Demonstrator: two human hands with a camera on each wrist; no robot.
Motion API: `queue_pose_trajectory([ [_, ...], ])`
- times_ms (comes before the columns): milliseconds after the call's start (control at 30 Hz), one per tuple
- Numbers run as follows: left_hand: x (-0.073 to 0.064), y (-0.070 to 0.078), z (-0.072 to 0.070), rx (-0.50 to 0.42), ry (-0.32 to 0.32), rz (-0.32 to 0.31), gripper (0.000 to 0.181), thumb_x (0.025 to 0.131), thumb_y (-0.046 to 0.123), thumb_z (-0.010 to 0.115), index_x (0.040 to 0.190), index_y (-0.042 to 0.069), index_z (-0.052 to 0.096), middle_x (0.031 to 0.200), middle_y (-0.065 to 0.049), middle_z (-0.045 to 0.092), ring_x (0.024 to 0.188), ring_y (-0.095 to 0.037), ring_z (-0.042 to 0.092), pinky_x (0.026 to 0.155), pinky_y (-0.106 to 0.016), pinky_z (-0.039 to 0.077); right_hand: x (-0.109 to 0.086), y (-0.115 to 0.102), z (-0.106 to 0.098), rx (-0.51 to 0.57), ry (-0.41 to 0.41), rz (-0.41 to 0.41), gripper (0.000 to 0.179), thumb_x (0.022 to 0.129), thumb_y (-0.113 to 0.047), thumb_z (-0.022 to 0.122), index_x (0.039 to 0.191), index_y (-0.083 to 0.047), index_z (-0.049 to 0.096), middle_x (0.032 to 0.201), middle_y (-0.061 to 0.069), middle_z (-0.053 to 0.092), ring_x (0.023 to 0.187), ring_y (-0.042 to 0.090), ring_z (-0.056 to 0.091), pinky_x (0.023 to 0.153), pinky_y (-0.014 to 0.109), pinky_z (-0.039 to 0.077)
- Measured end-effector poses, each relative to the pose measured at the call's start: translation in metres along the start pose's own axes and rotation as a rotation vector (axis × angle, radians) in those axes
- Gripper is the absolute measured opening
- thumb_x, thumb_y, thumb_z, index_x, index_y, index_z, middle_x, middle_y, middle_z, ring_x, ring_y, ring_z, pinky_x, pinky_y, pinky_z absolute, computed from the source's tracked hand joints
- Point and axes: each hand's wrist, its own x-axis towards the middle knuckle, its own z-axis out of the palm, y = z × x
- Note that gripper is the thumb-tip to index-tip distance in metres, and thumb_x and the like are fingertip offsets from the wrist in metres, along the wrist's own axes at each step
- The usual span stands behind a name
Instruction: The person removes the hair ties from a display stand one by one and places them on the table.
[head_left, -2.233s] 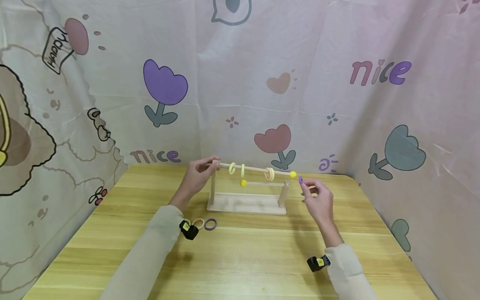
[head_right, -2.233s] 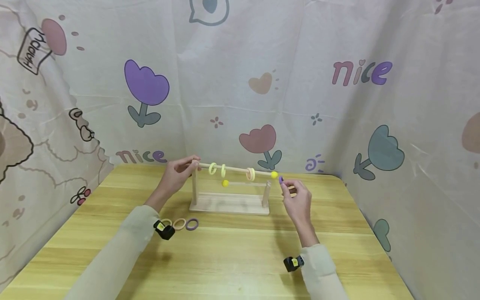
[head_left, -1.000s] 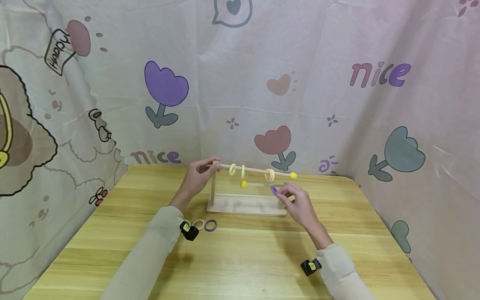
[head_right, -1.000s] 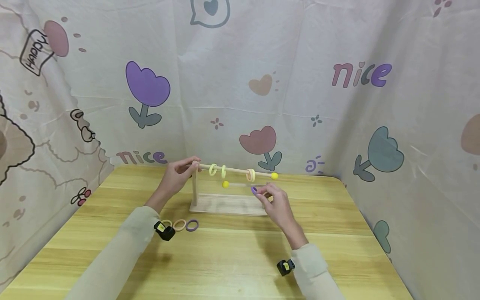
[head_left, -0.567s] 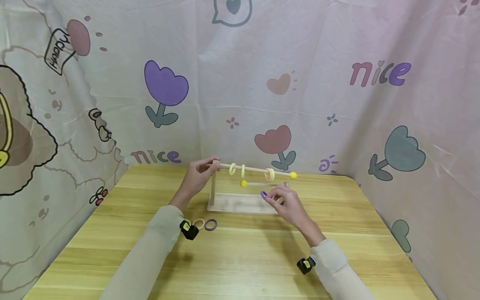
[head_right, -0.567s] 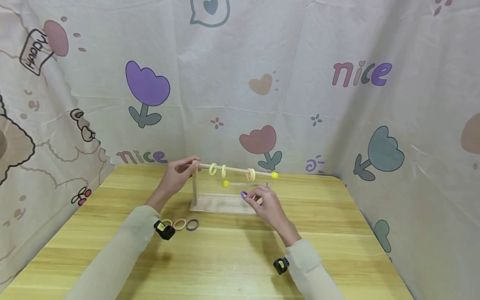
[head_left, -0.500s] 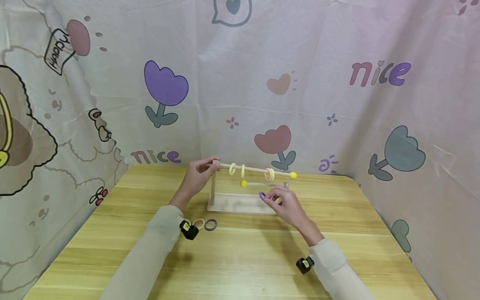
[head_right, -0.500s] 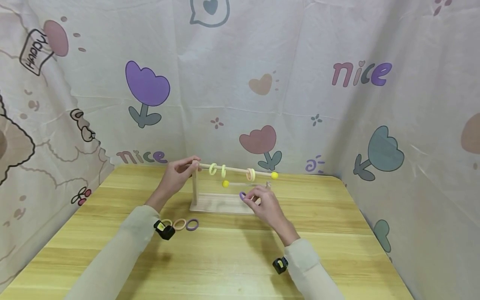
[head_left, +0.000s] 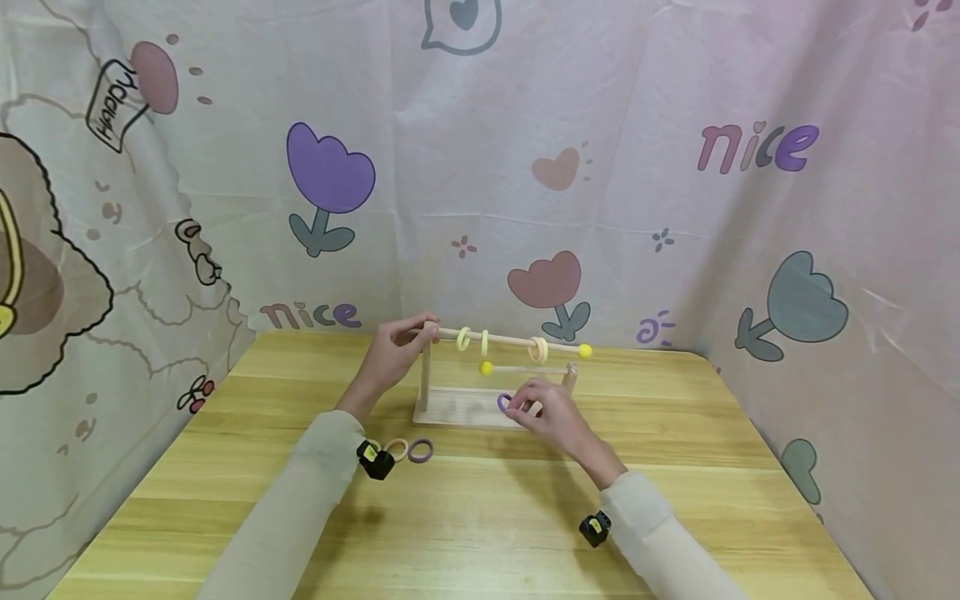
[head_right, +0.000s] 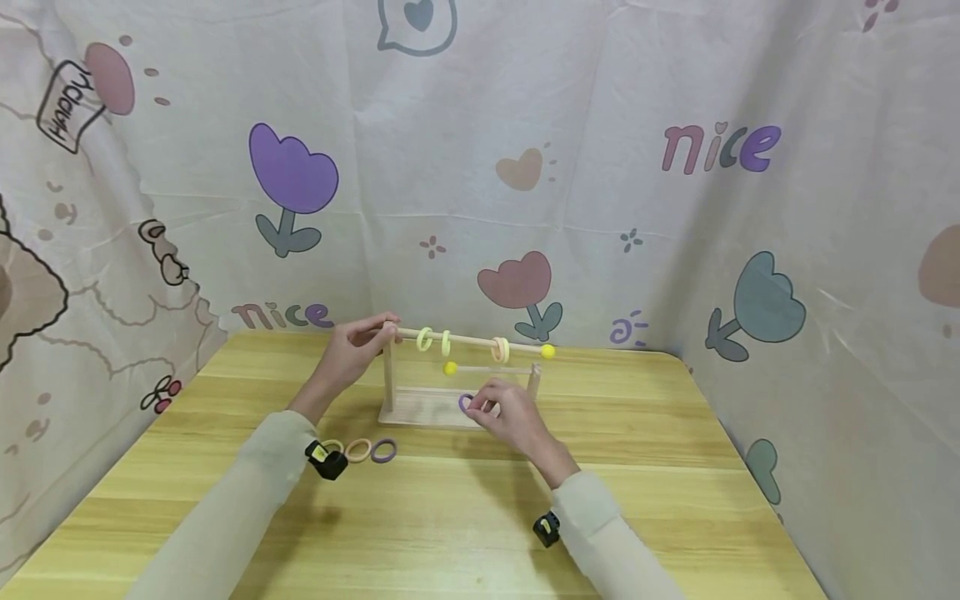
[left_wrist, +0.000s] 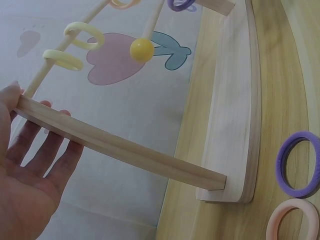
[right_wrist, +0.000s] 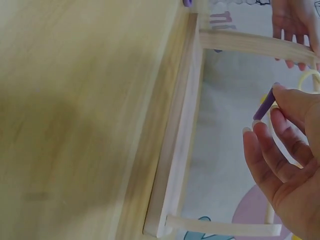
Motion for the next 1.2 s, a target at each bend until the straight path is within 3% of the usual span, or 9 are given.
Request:
queue_pose_trajectory([
  [167, 0.0, -0.001, 0.0, -0.005, 0.0, 0.005, 0.032, 0.105, 0.028, 0.062, 0.129, 0.01, 0.071, 0.116, -0.028, 0.07, 0.097, -0.009, 0.068, 0.082, -0.02, 0.051, 0.003, 0.001, 0.007, -0.008, -0.021, -0.061, 0.006, 0.088, -0.006, 0.08, 0.083, -0.007, 0.076, 0.09, 0.008, 0.073, 0.08, 0.015, 0.065, 0.062, 0.025, 0.057],
  [333, 0.0, 0.001, 0.0, -0.002, 0.01, 0.006, 0.03, 0.104, 0.028, 0.063, 0.128, 0.011, 0.072, 0.106, -0.013, 0.073, 0.095, -0.008, 0.068, 0.081, -0.021, 0.052, 0.006, 0.002, 0.014, 0.022, -0.049, -0.089, 0.006, 0.088, -0.006, 0.08, 0.084, -0.006, 0.077, 0.089, 0.009, 0.073, 0.08, 0.017, 0.066, 0.062, 0.027, 0.058],
  [400, 0.0, 0.002, 0.0, -0.001, 0.01, 0.005, 0.03, 0.104, 0.028, 0.064, 0.127, 0.011, 0.073, 0.103, -0.007, 0.073, 0.095, -0.009, 0.068, 0.08, -0.021, 0.051, 0.007, 0.003, 0.017, 0.041, -0.062, -0.079, 0.005, 0.089, -0.006, 0.08, 0.084, -0.006, 0.078, 0.089, 0.008, 0.073, 0.08, 0.017, 0.066, 0.063, 0.026, 0.057],
  [667, 0.001, 0.001, 0.0, -0.015, 0.011, -0.007, 0.031, 0.104, 0.028, 0.063, 0.128, 0.011, 0.072, 0.102, -0.006, 0.074, 0.094, -0.007, 0.068, 0.08, -0.021, 0.05, 0.01, 0.007, 0.031, 0.079, -0.108, -0.032, 0.005, 0.087, -0.006, 0.081, 0.083, -0.006, 0.079, 0.091, 0.008, 0.074, 0.082, 0.017, 0.067, 0.068, 0.028, 0.059],
  [833, 0.002, -0.001, 0.0, -0.015, 0.008, -0.012, 0.032, 0.105, 0.022, 0.061, 0.132, 0.006, 0.07, 0.112, -0.022, 0.074, 0.097, -0.008, 0.07, 0.08, -0.02, 0.051, 0.014, 0.008, 0.04, 0.078, -0.139, -0.073, 0.005, 0.088, -0.007, 0.081, 0.083, -0.007, 0.08, 0.088, 0.007, 0.075, 0.08, 0.011, 0.066, 0.068, 0.026, 0.058],
  [967, 0.003, -0.001, 0.0, -0.012, -0.001, -0.022, 0.032, 0.105, 0.017, 0.06, 0.133, 0.002, 0.068, 0.119, -0.031, 0.071, 0.103, -0.019, 0.071, 0.082, -0.02, 0.052, 0.016, 0.008, 0.047, 0.065, -0.146, -0.131, 0.005, 0.087, -0.004, 0.081, 0.084, -0.007, 0.08, 0.086, 0.007, 0.075, 0.076, 0.008, 0.065, 0.067, 0.022, 0.057],
  [1200, 0.001, 0.001, 0.001, -0.005, 0.004, -0.011, 0.032, 0.105, 0.021, 0.061, 0.132, 0.005, 0.069, 0.117, -0.027, 0.073, 0.108, -0.031, 0.071, 0.082, -0.018, 0.052, 0.018, 0.005, 0.057, 0.042, -0.18, -0.139, 0.003, 0.088, -0.008, 0.081, 0.085, -0.007, 0.08, 0.086, 0.007, 0.075, 0.075, 0.008, 0.069, 0.07, 0.016, 0.056],
])
